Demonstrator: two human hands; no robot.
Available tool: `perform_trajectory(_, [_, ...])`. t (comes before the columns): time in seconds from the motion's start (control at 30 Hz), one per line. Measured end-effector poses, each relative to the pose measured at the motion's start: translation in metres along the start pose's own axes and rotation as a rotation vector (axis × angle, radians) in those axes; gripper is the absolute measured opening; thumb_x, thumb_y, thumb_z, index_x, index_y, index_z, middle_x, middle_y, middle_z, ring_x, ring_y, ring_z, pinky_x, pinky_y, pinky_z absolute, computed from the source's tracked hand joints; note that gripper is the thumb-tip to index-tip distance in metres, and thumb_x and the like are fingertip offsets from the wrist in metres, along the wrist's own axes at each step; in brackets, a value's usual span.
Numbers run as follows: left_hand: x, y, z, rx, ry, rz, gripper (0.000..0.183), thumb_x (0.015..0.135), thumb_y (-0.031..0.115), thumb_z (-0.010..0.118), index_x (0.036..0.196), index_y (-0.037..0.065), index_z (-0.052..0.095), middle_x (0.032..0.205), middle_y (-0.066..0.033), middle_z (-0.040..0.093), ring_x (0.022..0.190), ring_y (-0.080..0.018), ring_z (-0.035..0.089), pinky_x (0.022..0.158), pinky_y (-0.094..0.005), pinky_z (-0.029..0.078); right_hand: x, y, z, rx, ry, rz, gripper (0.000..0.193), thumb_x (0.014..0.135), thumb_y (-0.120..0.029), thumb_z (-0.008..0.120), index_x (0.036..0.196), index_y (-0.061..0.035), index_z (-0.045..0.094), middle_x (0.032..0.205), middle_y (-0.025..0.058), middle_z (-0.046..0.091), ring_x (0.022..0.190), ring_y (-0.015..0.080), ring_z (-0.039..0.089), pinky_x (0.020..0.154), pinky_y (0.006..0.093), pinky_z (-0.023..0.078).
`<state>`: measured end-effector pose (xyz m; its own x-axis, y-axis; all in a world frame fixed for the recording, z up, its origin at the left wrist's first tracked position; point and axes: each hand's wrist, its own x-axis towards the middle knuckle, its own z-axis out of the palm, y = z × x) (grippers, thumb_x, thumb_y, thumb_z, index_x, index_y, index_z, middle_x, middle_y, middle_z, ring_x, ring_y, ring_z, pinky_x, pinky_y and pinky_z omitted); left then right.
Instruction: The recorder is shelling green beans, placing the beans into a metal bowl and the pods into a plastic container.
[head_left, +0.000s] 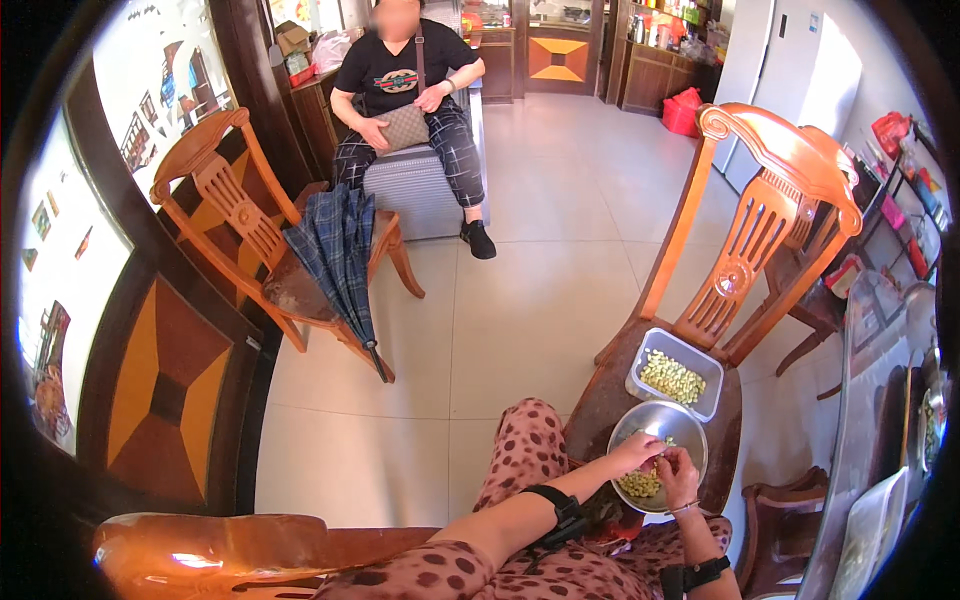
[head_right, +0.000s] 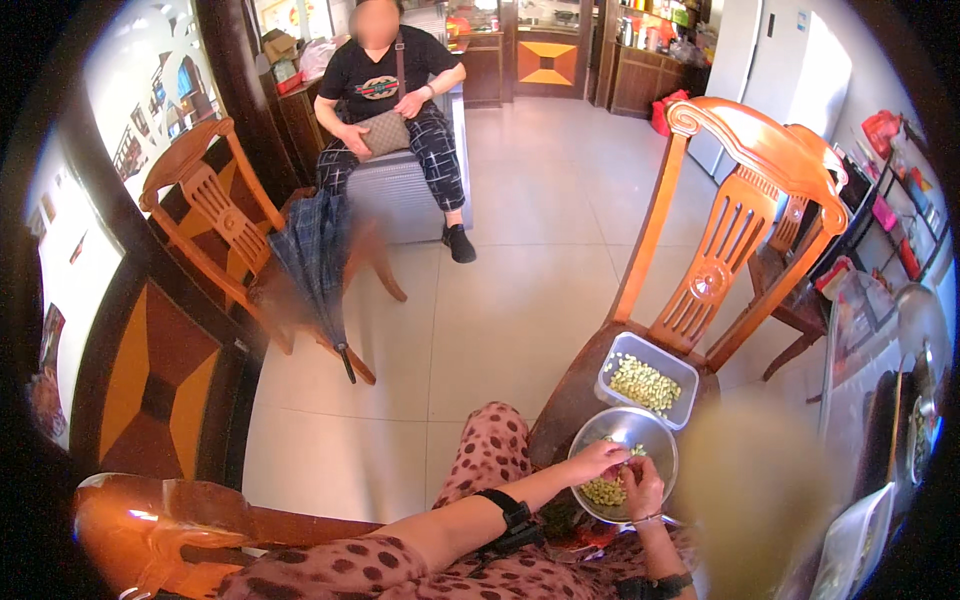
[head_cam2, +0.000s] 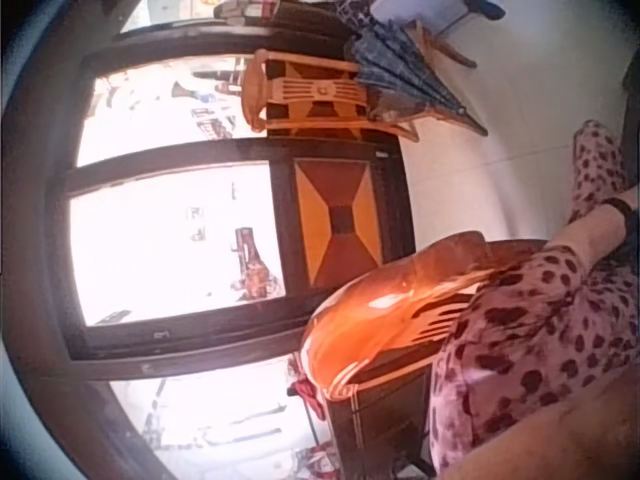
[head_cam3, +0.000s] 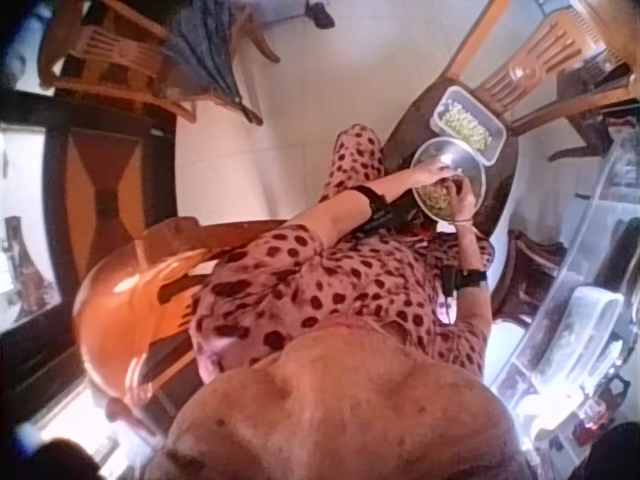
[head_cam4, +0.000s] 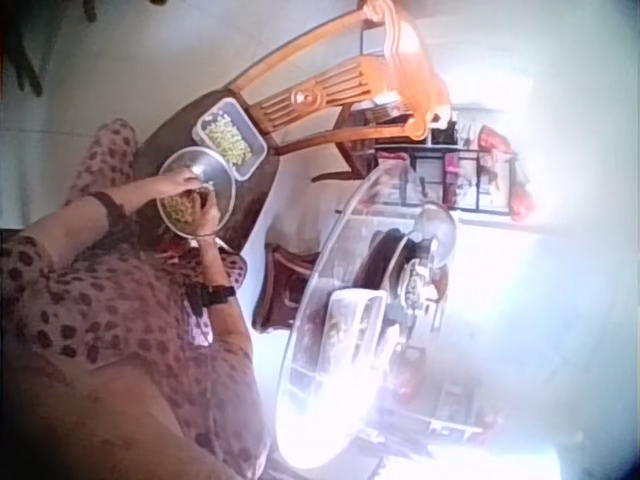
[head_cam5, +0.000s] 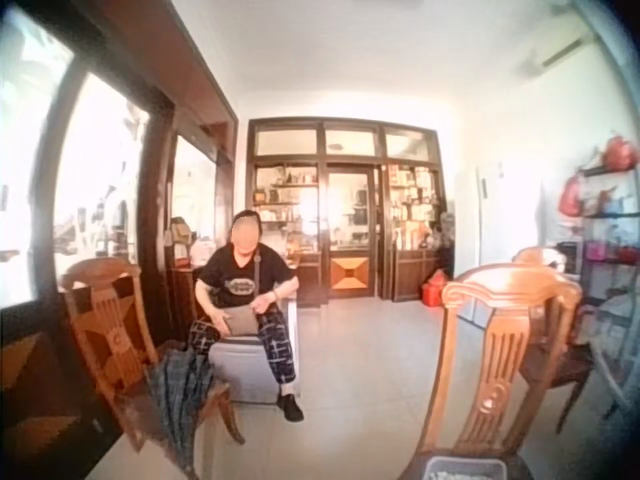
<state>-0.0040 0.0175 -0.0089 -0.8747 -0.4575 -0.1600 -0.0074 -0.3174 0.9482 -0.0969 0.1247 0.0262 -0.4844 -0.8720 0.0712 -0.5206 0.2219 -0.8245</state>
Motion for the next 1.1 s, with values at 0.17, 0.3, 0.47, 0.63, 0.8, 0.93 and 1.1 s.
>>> perform_trajectory(0.17, [-0.001,-0.001,-0.003,-0.144,-0.038,-0.006,0.022,0.081,0.022,0.051,0.082,0.001,0.054,0.066,-0.0024,0.053,0.057,-0.0084,0.052,0.050,-0.0210,0.043,0.004,0.003,-0.004,0.047,0.056,0.016,0.014,0.074,-0.002,0.055,0.087,-0.0001,0.054,0.070,0.0062,0.056,0.058,0.0110,0.054,0.051,0.0240,0.045])
perform_trajectory(0.3, [-0.002,0.000,-0.003,-0.128,-0.076,-0.045,0.020,0.080,0.021,0.054,0.083,0.001,0.054,0.067,-0.0033,0.054,0.058,-0.0092,0.053,0.050,-0.0213,0.043,0.000,0.001,-0.008,0.029,0.068,-0.060,0.014,0.074,-0.002,0.055,0.088,-0.0009,0.057,0.072,0.0062,0.054,0.057,0.0112,0.053,0.050,0.0236,0.045])
perform_trajectory(0.47, [-0.002,-0.005,-0.003,-0.348,-0.070,-0.106,0.018,0.077,0.018,0.057,0.084,0.002,0.053,0.067,-0.0035,0.053,0.056,-0.0108,0.052,0.049,-0.0216,0.042,0.000,-0.018,-0.010,-0.022,0.055,-0.034,0.014,0.074,-0.003,0.056,0.088,-0.0026,0.059,0.068,0.0075,0.051,0.057,0.0140,0.052,0.051,0.0257,0.043])
perform_trajectory(0.63, [0.000,-0.004,-0.005,-0.485,-0.008,-0.098,0.013,0.075,0.014,0.058,0.081,0.003,0.052,0.065,-0.0027,0.051,0.055,-0.0112,0.051,0.050,-0.0225,0.040,-0.002,-0.010,-0.009,-0.137,0.076,-0.117,0.013,0.073,-0.002,0.056,0.086,-0.0020,0.058,0.070,0.0104,0.053,0.061,0.0181,0.054,0.056,0.0279,0.044])
perform_trajectory(0.8, [0.002,-0.012,-0.004,-0.501,0.018,-0.110,0.014,0.075,0.015,0.057,0.081,0.005,0.049,0.061,-0.0020,0.048,0.050,-0.0105,0.047,0.045,-0.0220,0.037,-0.007,-0.007,-0.002,-0.188,0.156,-0.238,0.009,0.075,-0.003,0.053,0.083,-0.0006,0.056,0.071,0.0107,0.055,0.059,0.0175,0.055,0.054,0.0277,0.044])
perform_trajectory(0.93, [0.004,-0.015,-0.008,-0.500,-0.028,-0.132,0.013,0.082,0.018,0.047,0.084,0.006,0.049,0.064,-0.0018,0.047,0.053,-0.0108,0.047,0.045,-0.0222,0.036,-0.007,-0.007,-0.001,0.010,0.106,-0.024,0.005,0.080,-0.006,0.048,0.080,-0.0011,0.049,0.062,0.0064,0.051,0.050,0.0123,0.051,0.046,0.0244,0.042])
perform_trajectory(1.1, [0.000,-0.009,-0.005,-0.506,-0.057,-0.126,0.013,0.084,0.019,0.046,0.082,0.006,0.047,0.065,-0.0022,0.047,0.053,-0.0115,0.047,0.045,-0.0224,0.036,-0.003,0.002,-0.002,0.020,0.098,-0.037,0.009,0.084,-0.009,0.043,0.078,-0.0025,0.043,0.057,0.0030,0.048,0.047,0.0082,0.047,0.042,0.0216,0.040])
